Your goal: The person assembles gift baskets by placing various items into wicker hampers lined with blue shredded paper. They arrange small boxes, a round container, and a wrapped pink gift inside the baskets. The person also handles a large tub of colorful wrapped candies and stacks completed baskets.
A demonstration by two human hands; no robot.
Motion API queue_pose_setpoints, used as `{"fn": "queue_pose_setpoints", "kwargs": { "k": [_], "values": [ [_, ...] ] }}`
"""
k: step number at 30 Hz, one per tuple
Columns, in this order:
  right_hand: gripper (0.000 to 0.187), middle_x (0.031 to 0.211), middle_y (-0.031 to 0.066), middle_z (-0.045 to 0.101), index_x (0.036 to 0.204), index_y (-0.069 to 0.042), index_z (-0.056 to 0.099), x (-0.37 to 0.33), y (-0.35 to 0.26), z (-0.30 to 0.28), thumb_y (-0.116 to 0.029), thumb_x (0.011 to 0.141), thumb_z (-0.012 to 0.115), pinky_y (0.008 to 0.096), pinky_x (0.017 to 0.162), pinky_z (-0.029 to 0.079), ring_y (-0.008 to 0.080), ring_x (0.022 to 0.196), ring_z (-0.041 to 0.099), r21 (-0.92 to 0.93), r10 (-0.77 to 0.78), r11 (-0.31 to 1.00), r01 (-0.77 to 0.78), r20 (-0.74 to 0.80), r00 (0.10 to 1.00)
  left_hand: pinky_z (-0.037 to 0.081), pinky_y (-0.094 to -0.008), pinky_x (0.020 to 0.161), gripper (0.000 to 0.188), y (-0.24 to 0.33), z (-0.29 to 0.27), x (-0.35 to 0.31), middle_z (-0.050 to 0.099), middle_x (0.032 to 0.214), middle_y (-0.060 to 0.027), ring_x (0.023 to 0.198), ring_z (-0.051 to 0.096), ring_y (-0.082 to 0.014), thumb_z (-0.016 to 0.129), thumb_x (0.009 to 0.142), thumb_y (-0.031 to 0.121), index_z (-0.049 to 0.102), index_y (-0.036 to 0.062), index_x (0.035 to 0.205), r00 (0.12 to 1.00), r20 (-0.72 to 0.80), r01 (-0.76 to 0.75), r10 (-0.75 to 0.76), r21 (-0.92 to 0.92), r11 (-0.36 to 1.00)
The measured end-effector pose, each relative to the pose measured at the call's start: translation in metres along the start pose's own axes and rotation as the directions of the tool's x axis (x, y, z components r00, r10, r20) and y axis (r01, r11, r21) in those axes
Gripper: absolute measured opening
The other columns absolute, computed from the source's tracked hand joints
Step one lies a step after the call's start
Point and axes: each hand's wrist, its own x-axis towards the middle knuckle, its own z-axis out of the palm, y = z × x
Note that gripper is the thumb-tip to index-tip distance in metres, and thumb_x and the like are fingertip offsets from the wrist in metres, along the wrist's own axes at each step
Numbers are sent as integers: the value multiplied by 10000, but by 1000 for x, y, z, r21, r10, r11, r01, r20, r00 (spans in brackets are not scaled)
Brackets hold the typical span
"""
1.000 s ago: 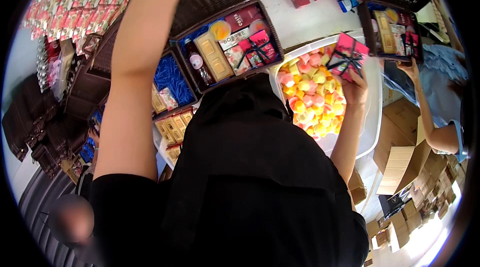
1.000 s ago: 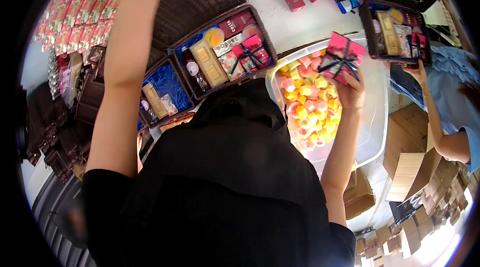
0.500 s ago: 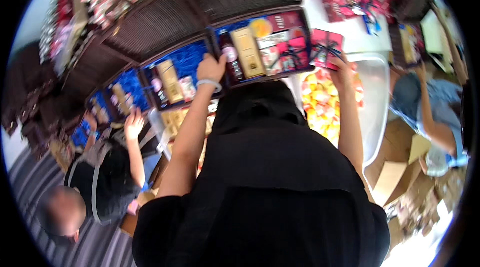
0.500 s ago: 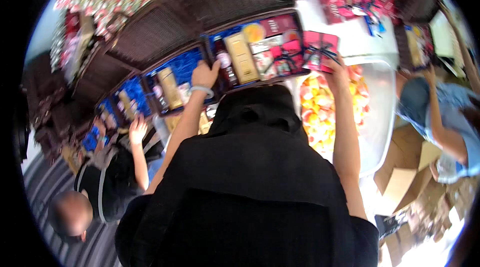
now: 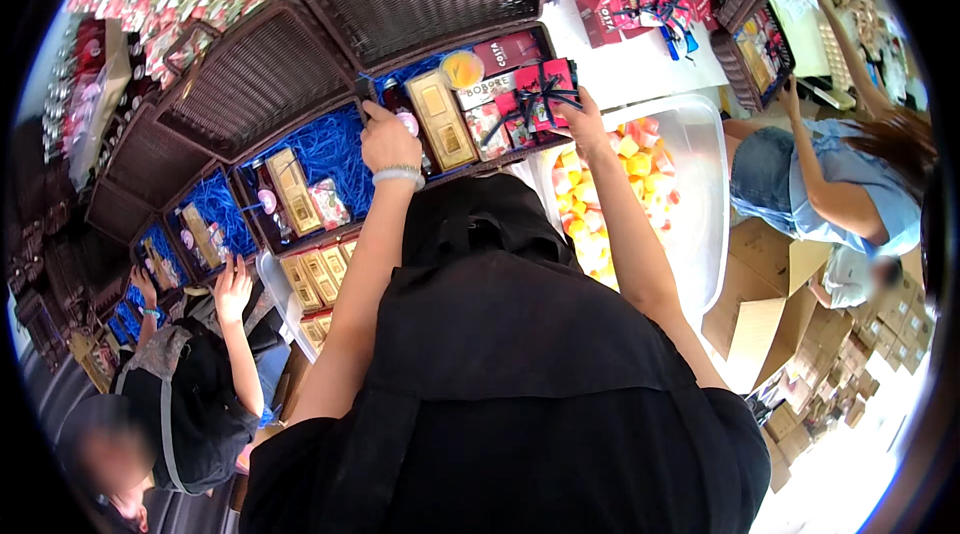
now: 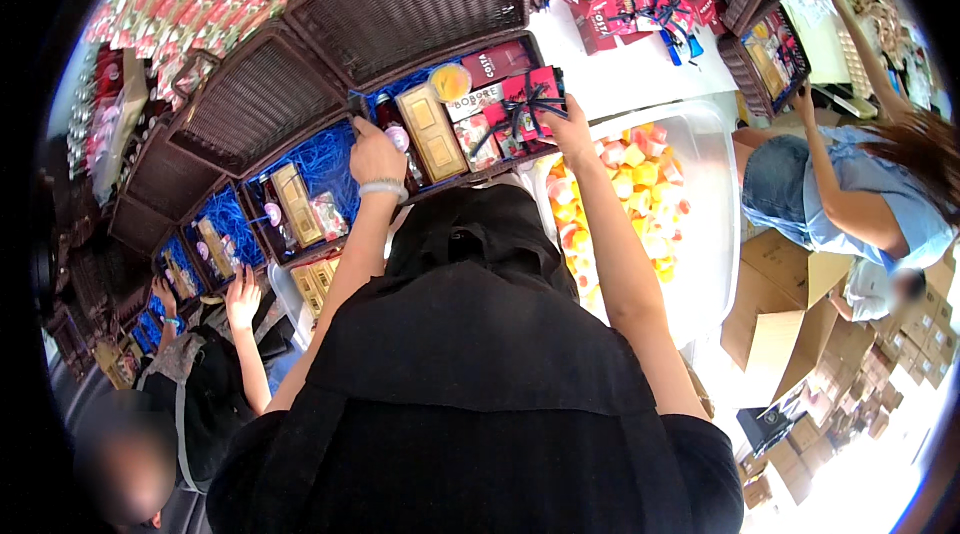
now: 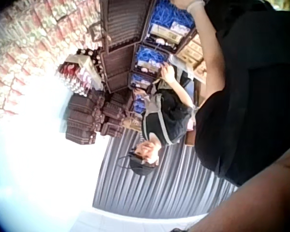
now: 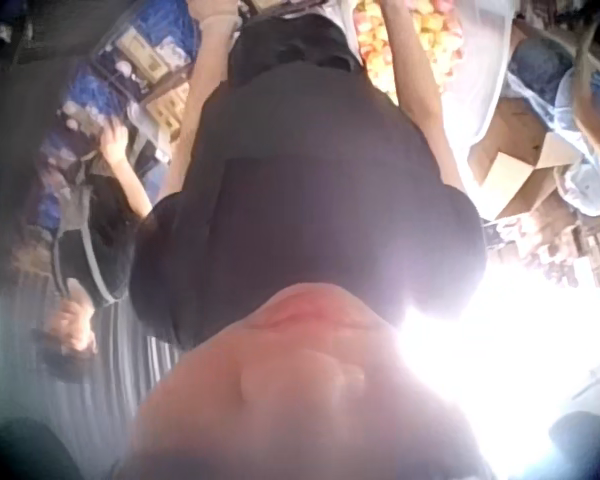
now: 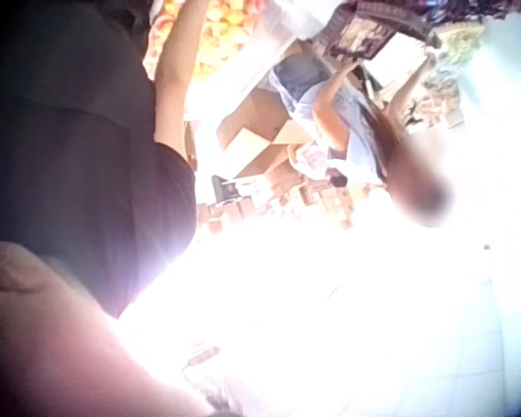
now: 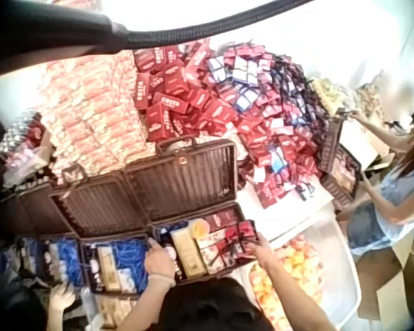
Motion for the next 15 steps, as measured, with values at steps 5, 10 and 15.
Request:
{"fn": "queue_pose_setpoints", "kwargs": {
  "k": [5, 10, 15],
  "values": [
    [342, 884, 64, 601, 1072, -7, 504, 3, -3, 4, -77, 745, 577, 285, 657, 516, 148, 755, 587, -4, -59, 998, 59, 48, 997, 543, -391, 647, 581, -3, 2, 25, 639, 852, -237, 759, 657, -348, 620, 729, 142, 362, -139, 1167, 993, 25, 117, -117, -7, 993],
    [377, 843, 135, 616, 1027, 18, 506, -23, -16, -8, -122, 695, 617, 322, 766, 458, 214, 794, 587, -371, -246, 908, 195, -97, 964, 515, -460, 729, 447, 3, -2, 15, 625, 872, -286, 838, 628, -416, 629, 747, 152, 379, -67, 1046, 983, 177, 77, -49, -153, 985],
    [413, 879, 101, 624, 1085, 7, 530, -50, -22, -70, -110, 699, 617, 298, 764, 460, 179, 814, 592, -336, -299, 913, 231, -168, 939, 475, -460, 789, 372, 28, 14, -10, 606, 882, -306, 876, 598, -437, 617, 675, 120, 470, -76, 956, 951, 294, -16, 97, -267, 964]
  ]
}}
